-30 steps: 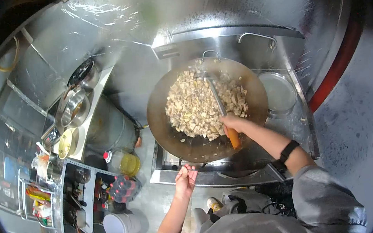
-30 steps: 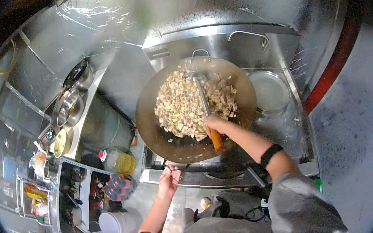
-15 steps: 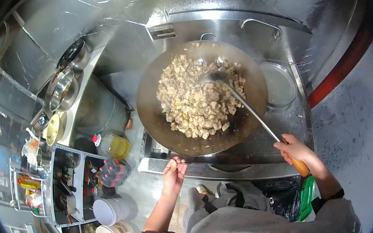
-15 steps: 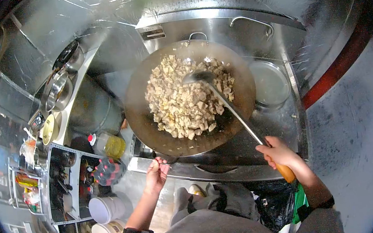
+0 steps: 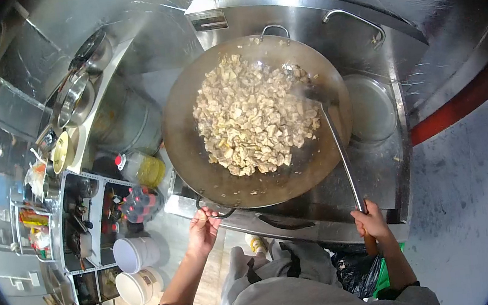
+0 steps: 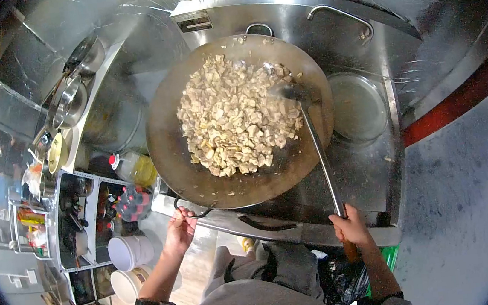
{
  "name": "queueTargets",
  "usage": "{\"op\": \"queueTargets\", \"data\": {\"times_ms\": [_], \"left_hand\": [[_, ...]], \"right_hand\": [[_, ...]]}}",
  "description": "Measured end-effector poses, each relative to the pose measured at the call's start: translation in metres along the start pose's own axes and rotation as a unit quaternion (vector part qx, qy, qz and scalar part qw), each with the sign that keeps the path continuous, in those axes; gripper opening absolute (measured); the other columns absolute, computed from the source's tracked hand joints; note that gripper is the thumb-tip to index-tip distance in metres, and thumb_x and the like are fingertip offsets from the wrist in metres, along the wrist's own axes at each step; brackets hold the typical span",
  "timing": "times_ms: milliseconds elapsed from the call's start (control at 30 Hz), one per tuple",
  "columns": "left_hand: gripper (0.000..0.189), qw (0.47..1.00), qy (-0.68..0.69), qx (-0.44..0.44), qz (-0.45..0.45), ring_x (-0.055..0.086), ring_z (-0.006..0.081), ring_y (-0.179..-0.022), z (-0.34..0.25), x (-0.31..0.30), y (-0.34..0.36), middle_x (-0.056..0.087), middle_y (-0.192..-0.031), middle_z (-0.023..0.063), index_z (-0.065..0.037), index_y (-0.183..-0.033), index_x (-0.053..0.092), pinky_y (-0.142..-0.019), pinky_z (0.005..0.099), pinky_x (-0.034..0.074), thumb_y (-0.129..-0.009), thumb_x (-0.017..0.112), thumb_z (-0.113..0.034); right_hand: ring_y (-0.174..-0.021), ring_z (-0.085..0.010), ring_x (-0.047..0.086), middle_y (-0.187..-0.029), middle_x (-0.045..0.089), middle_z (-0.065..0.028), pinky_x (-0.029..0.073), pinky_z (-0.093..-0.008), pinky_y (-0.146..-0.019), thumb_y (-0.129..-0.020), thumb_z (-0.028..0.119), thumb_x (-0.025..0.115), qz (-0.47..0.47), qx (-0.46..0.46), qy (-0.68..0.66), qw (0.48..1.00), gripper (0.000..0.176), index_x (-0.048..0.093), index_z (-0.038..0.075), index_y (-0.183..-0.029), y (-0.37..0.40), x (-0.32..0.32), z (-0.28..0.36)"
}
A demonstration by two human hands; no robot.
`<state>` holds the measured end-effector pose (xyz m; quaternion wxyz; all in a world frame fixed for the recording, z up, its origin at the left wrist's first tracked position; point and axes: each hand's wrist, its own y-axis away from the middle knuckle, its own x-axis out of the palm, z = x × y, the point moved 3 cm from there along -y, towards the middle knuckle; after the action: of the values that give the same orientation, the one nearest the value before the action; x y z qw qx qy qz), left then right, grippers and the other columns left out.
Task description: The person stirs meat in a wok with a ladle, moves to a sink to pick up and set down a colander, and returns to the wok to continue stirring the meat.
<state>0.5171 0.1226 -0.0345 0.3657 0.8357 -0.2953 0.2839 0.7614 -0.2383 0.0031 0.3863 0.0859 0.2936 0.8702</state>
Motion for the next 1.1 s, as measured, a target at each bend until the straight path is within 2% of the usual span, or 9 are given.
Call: {"op": "queueTargets", "data": {"times_ms": [267,400,467,667,767,867,933,1000,1100], "left_hand": [[0.013,0.999,-0.028,-0.008,-0.024,0.056,0.0151,-0.078,-0.004,0.004,0.003,0.055,-0.078,0.0007,-0.008,-0.085,0.054,-0.070,0.0271,0.050,-0.084,0.052,-0.021],[0.013,0.999,-0.026,-0.004,-0.020,0.057,0.0156,-0.078,-0.003,0.002,0.001,0.055,-0.079,0.0011,-0.007,-0.085,0.053,-0.070,0.0276,0.050,-0.084,0.052,-0.020],[0.012,1.000,-0.020,0.010,0.004,0.057,0.0157,-0.078,-0.002,0.001,0.002,0.055,-0.079,0.0015,-0.007,-0.086,0.053,-0.069,0.0281,0.050,-0.084,0.052,-0.019],[0.013,0.998,-0.055,0.017,-0.008,0.057,0.0155,-0.079,-0.008,0.009,0.007,0.055,-0.080,0.0019,-0.006,-0.089,0.053,-0.069,0.0273,0.050,-0.085,0.051,-0.019],[0.014,0.999,-0.046,0.021,-0.007,0.057,0.0157,-0.080,-0.005,0.004,0.005,0.056,-0.080,0.0018,-0.006,-0.089,0.053,-0.069,0.0264,0.050,-0.085,0.050,-0.019],[0.014,0.999,-0.032,0.026,-0.008,0.057,0.0159,-0.079,0.000,0.002,0.005,0.056,-0.080,0.0019,-0.006,-0.089,0.053,-0.069,0.0261,0.050,-0.085,0.050,-0.019],[0.014,0.999,-0.018,0.037,0.012,0.058,0.0158,-0.078,-0.001,0.002,0.002,0.056,-0.080,0.0025,-0.006,-0.089,0.053,-0.068,0.0259,0.050,-0.086,0.049,-0.019],[0.014,0.999,-0.033,0.034,-0.004,0.058,0.0145,-0.077,-0.003,0.000,0.003,0.055,-0.080,0.0026,-0.006,-0.089,0.052,-0.066,0.0263,0.051,-0.087,0.046,-0.019],[0.014,0.999,-0.024,0.035,0.025,0.058,0.0155,-0.078,-0.004,0.000,0.002,0.055,-0.080,0.0031,-0.006,-0.089,0.052,-0.066,0.0266,0.052,-0.087,0.046,-0.019]], "right_hand": [[-0.035,-0.0109,0.044,-0.050,0.043,-0.0026,0.036,-0.0260,-0.032,-0.081,0.007,0.051,0.029,0.005,-0.092,0.995,0.014,0.037,0.005,-0.078,-0.010,0.010,0.020],[-0.035,-0.0102,0.045,-0.052,0.042,-0.0016,0.034,-0.0249,-0.029,-0.080,0.006,0.049,0.008,-0.042,0.068,0.997,0.012,0.037,0.004,-0.079,-0.018,-0.006,0.068],[-0.033,-0.0100,0.043,-0.051,0.042,-0.0014,0.033,-0.0252,-0.028,-0.080,0.008,0.051,0.020,-0.107,0.119,0.987,0.013,0.038,0.004,-0.081,-0.043,-0.005,0.100],[-0.029,-0.0114,0.040,-0.048,0.042,-0.0016,0.034,-0.0268,-0.028,-0.084,0.027,0.052,0.036,-0.181,0.249,0.951,0.026,0.043,0.003,-0.081,-0.153,0.067,0.200],[-0.031,-0.0139,0.044,-0.045,0.043,-0.0035,0.035,-0.0292,-0.029,-0.085,0.029,0.049,0.020,-0.149,0.262,0.953,0.030,0.044,0.000,-0.080,-0.188,0.105,0.208],[-0.033,-0.0186,0.044,-0.048,0.043,-0.0079,0.039,-0.0340,-0.030,-0.086,0.035,0.044,0.013,-0.042,0.331,0.943,0.036,0.042,0.000,-0.094,-0.187,0.134,0.181],[-0.033,-0.0186,0.045,-0.048,0.044,-0.0087,0.039,-0.0332,-0.031,-0.086,0.037,0.042,0.034,-0.016,0.327,0.944,0.039,0.040,0.001,-0.098,-0.170,0.133,0.163],[-0.033,-0.0179,0.044,-0.048,0.042,-0.0076,0.038,-0.0324,-0.030,-0.085,0.041,0.044,0.090,-0.013,0.272,0.958,0.042,0.039,-0.001,-0.085,-0.149,0.112,0.147],[-0.030,-0.0162,0.041,-0.044,0.039,-0.0051,0.035,-0.0300,-0.029,-0.088,0.035,0.041,0.074,0.013,0.310,0.948,0.034,0.039,0.001,-0.088,-0.103,0.083,0.136]]}}
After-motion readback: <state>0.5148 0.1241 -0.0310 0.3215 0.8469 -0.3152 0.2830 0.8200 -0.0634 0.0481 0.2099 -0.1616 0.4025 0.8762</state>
